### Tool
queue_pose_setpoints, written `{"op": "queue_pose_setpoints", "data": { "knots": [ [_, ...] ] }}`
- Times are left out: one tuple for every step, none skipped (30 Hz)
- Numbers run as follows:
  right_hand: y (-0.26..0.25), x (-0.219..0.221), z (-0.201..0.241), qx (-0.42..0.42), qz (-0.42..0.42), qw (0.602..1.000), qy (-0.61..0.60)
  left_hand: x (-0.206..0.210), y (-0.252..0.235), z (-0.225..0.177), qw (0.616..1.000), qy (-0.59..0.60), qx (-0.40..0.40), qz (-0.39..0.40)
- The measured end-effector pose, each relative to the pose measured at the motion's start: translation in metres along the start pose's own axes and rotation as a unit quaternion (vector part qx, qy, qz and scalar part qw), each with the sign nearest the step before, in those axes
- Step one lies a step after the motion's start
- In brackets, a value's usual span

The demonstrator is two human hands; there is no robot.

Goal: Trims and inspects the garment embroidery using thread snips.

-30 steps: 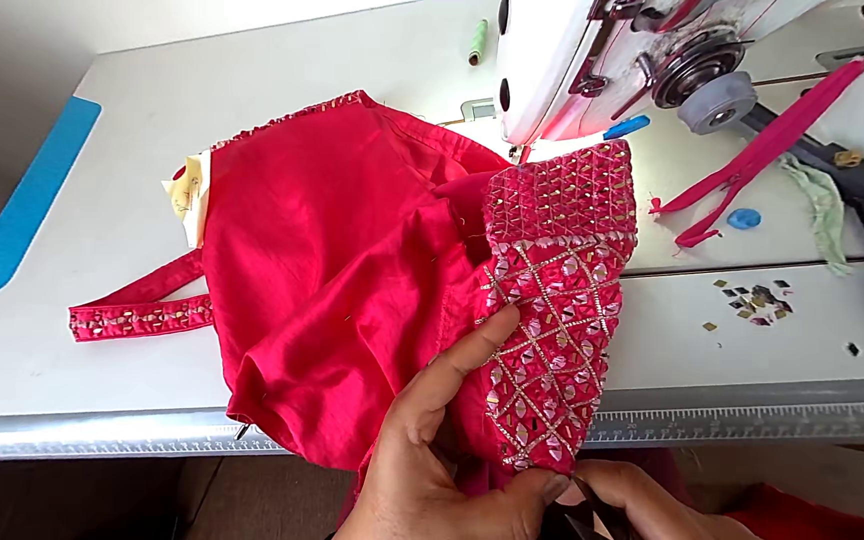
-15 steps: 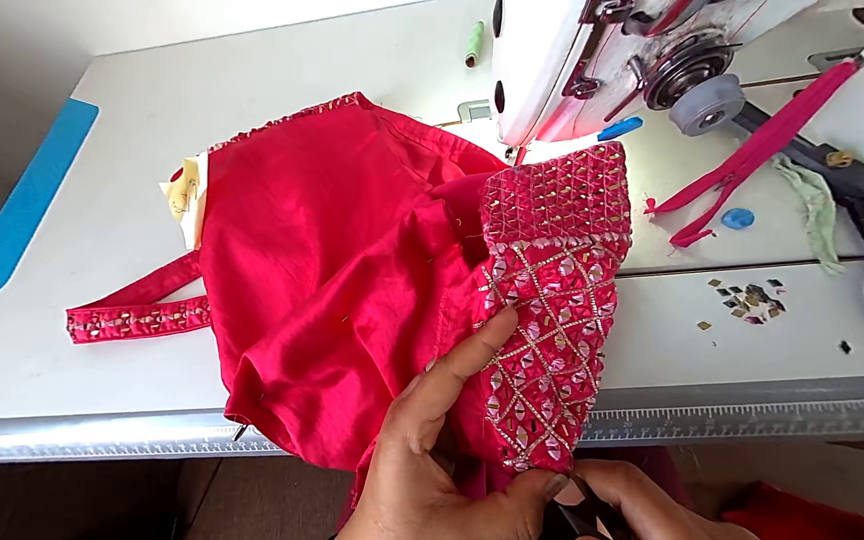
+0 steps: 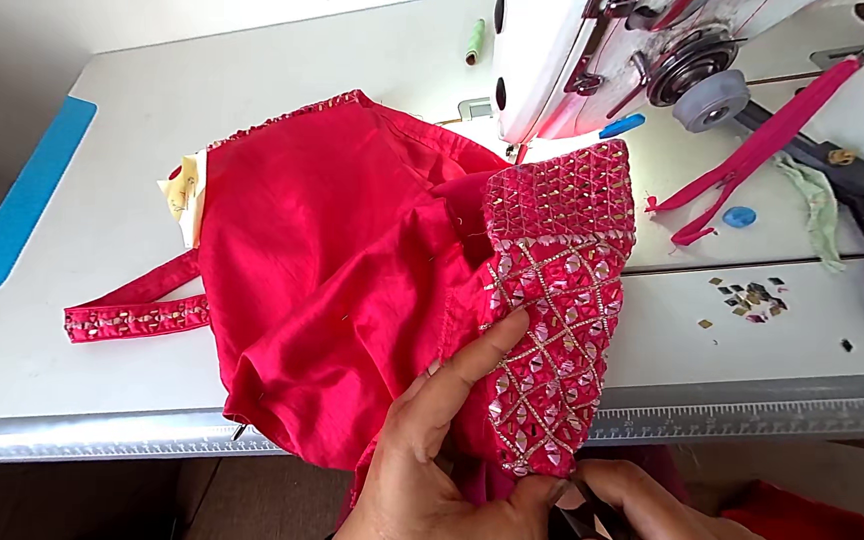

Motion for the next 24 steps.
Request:
{"op": "queue_pose_setpoints", "data": {
  "knots": [
    [-0.0005, -0.0005, 0.0002, -0.002, -0.002, 1.000, -0.001, 0.0004, -0.0005, -0.0003, 1.000, 0.004, 0.001, 0.002],
    [-0.0012, -0.0011, 0.0002, -0.002, -0.001, 1.000, -0.001, 0.0007, -0.0008, -0.0008, 1.000, 0.001, 0.001, 0.002],
    [-0.0020, -0.0015, 0.0003, 0.002, 0.003, 1.000, 0.000, 0.0008, -0.0009, -0.0015, 1.000, -0.007, -0.001, 0.003],
    [-0.0029, -0.0021, 0.0006, 0.006, 0.007, 1.000, 0.002, 0.0007, -0.0010, -0.0024, 1.000, -0.016, -0.001, 0.005],
    [-0.0038, -0.0029, 0.0008, 0.008, 0.012, 1.000, 0.006, 0.0005, -0.0014, -0.0033, 1.000, -0.026, 0.000, 0.010],
    [-0.0046, -0.0035, 0.0009, 0.009, 0.012, 1.000, 0.009, 0.0002, -0.0019, -0.0041, 0.999, -0.035, 0.003, 0.016],
    [-0.0051, -0.0041, 0.0011, 0.008, 0.010, 1.000, 0.014, 0.0000, -0.0023, -0.0046, 0.999, -0.042, 0.006, 0.022],
    [-0.0056, -0.0045, 0.0013, 0.008, 0.008, 1.000, 0.020, -0.0002, -0.0028, -0.0051, 0.999, -0.046, 0.006, 0.025],
    [-0.0059, -0.0047, 0.0016, 0.008, 0.008, 1.000, 0.025, -0.0004, -0.0032, -0.0054, 0.998, -0.050, 0.006, 0.028],
    [-0.0061, -0.0046, 0.0018, 0.009, 0.008, 0.999, 0.029, -0.0006, -0.0034, -0.0056, 0.998, -0.053, 0.005, 0.029],
    [-0.0062, -0.0043, 0.0020, 0.009, 0.008, 0.999, 0.034, -0.0007, -0.0036, -0.0054, 0.998, -0.054, 0.003, 0.030],
    [-0.0062, -0.0041, 0.0022, 0.008, 0.007, 0.999, 0.040, -0.0007, -0.0035, -0.0047, 0.998, -0.052, 0.001, 0.028],
    [-0.0063, -0.0040, 0.0024, 0.008, 0.004, 0.999, 0.047, -0.0007, -0.0036, -0.0040, 0.999, -0.047, 0.000, 0.026],
    [-0.0065, -0.0039, 0.0025, 0.007, 0.000, 0.999, 0.054, -0.0009, -0.0038, -0.0031, 0.999, -0.037, -0.002, 0.021],
    [-0.0068, -0.0041, 0.0026, 0.005, -0.005, 0.998, 0.056, -0.0010, -0.0040, -0.0021, 1.000, -0.021, -0.006, 0.013],
    [-0.0072, -0.0045, 0.0027, 0.002, -0.011, 0.998, 0.054, -0.0009, -0.0042, -0.0010, 1.000, 0.005, -0.012, 0.005],
    [-0.0077, -0.0052, 0.0027, -0.003, -0.018, 0.999, 0.051, -0.0002, -0.0043, -0.0002, 0.999, 0.037, -0.019, -0.002],
    [-0.0082, -0.0056, 0.0026, -0.007, -0.025, 0.999, 0.043, 0.0009, -0.0040, 0.0002, 0.997, 0.075, -0.026, -0.007],
    [-0.0085, -0.0058, 0.0018, -0.011, -0.031, 0.999, 0.030, 0.0020, -0.0034, 0.0000, 0.992, 0.117, -0.034, -0.015],
    [-0.0088, -0.0058, 0.0005, -0.014, -0.036, 0.999, 0.014, 0.0032, -0.0025, -0.0004, 0.987, 0.152, -0.040, -0.026],
    [-0.0090, -0.0057, -0.0007, -0.015, -0.039, 0.999, -0.005, 0.0042, -0.0013, -0.0007, 0.983, 0.175, -0.041, -0.037],
    [-0.0090, -0.0053, -0.0021, -0.016, -0.037, 0.999, -0.029, 0.0054, 0.0002, -0.0011, 0.980, 0.189, -0.037, -0.045],
    [-0.0092, -0.0046, -0.0039, -0.018, -0.034, 0.998, -0.052, 0.0068, 0.0020, -0.0016, 0.979, 0.197, -0.031, -0.052],
    [-0.0092, -0.0040, -0.0061, -0.022, -0.032, 0.996, -0.077, 0.0079, 0.0041, -0.0018, 0.977, 0.200, -0.025, -0.063]
  ]
}}
Point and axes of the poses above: each hand's wrist, its own y-axis away from the middle knuckle, its own x-axis out of the palm, z = x × y, the point moved 6 cm from there along -y, towards the middle knuckle, and after that the axes turned 6 degrees about z, right-handed, at the moved point
